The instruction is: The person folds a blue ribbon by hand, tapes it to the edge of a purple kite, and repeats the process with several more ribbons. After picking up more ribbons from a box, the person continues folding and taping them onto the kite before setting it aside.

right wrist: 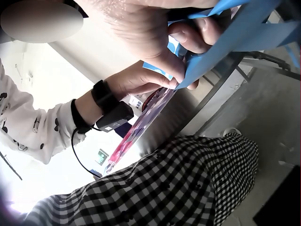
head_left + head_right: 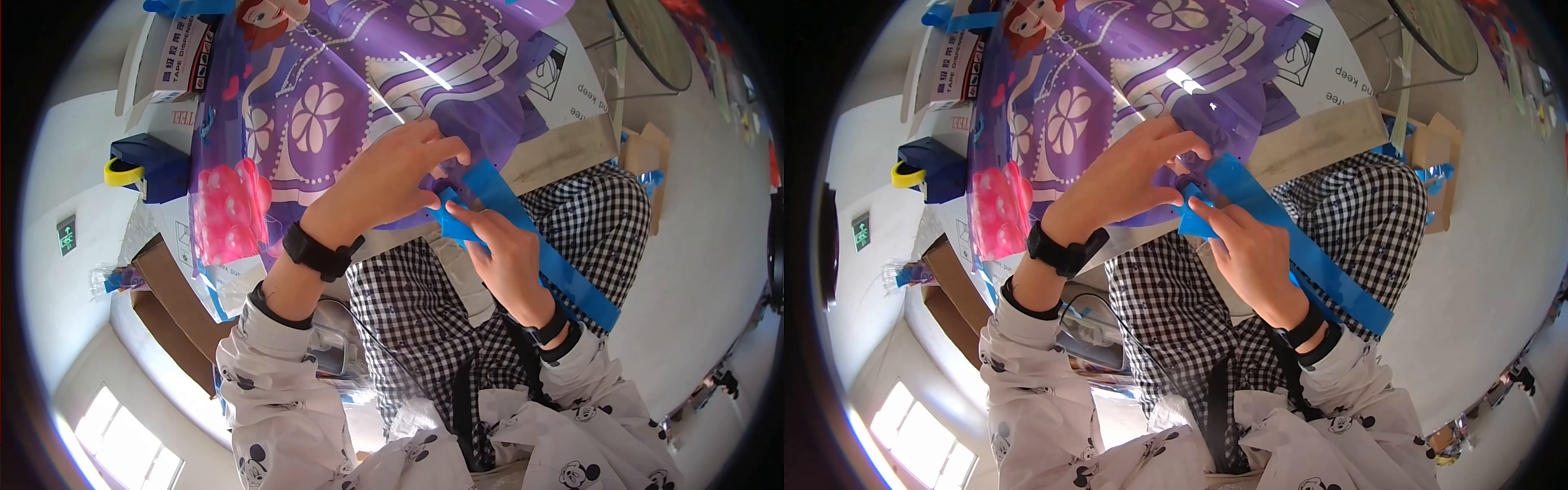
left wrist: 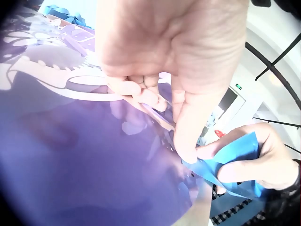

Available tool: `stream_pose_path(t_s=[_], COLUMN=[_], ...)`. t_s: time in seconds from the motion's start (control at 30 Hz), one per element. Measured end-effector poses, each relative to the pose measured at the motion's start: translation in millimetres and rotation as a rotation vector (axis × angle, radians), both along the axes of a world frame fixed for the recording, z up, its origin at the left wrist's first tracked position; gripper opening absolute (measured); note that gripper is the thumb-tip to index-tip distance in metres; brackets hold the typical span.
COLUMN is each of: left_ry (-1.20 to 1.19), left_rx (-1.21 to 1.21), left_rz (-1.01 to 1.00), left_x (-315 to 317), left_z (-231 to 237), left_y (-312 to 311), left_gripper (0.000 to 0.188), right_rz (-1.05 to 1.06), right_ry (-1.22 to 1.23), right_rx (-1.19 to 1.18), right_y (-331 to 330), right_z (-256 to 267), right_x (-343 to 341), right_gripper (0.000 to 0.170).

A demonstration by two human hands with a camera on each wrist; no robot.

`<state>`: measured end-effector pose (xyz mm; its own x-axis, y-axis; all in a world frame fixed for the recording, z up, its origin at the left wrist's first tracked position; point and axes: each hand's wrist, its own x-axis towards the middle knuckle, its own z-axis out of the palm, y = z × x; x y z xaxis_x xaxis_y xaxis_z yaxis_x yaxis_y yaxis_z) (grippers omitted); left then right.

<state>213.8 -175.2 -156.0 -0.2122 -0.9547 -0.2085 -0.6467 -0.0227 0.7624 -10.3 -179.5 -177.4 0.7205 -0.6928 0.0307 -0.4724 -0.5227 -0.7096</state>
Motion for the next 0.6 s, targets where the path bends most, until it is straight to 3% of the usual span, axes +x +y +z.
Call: stream_pose_path(t_s=[0.6], left_ry=[0.020], left_rx=[0.041], left_rz=[-0.005], left_x=[1.2], left_z=[2.7], left_y=[-0.5], left_gripper=[0.052], right_rz=[0.009], right_ry=[-0.009], right_rx=[-0.055], right_y=[-0.4], right_z=[-2.4], right_x=[0.6], right_gripper=[0.051])
